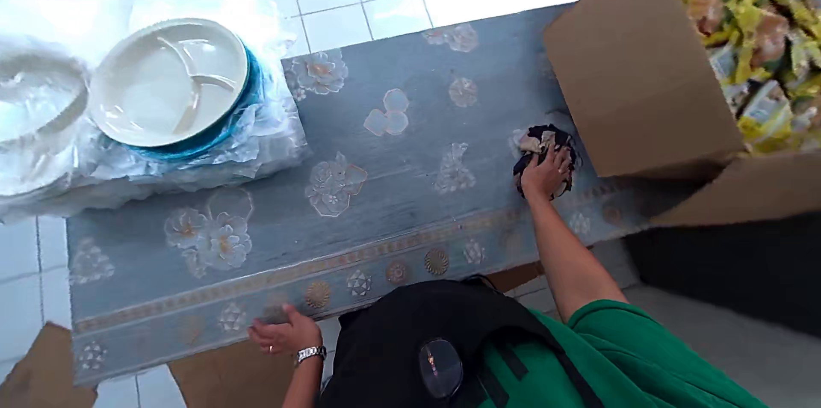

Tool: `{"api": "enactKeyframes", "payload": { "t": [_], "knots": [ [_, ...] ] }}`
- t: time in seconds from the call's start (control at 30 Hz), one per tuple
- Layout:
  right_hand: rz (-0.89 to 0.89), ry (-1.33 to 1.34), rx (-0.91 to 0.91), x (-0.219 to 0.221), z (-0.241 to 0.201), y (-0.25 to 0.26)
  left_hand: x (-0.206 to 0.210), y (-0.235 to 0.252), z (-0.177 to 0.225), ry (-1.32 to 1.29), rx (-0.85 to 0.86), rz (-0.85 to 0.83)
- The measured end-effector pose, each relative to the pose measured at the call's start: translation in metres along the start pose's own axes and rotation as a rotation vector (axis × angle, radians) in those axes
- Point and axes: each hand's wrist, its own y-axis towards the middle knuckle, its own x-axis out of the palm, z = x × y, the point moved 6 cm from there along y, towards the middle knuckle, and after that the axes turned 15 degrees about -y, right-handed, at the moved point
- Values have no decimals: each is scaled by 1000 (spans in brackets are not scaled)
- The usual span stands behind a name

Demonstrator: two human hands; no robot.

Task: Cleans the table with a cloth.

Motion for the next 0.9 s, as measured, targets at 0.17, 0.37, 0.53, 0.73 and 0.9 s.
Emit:
{"api": "enactKeyframes", "payload": {
  "t": [0.17, 0.37, 0.53, 0.73, 0.9],
  "knots": [
    [7, 23, -321, -14, -118, 128, 39, -25, 9, -63, -131, 277],
    [1, 57, -616, -13, -281, 154, 40, -27, 13, 5, -96, 297],
    [-56, 190, -1323, 17, -412, 10, 38, -26, 12, 77, -135, 299],
    [-231, 194, -1944, 41, -417, -195, 38, -24, 15, 112, -160, 297],
    [-569, 432, -2016, 31, -314, -264, 38, -24, 9, 98, -189, 303]
  ]
}}
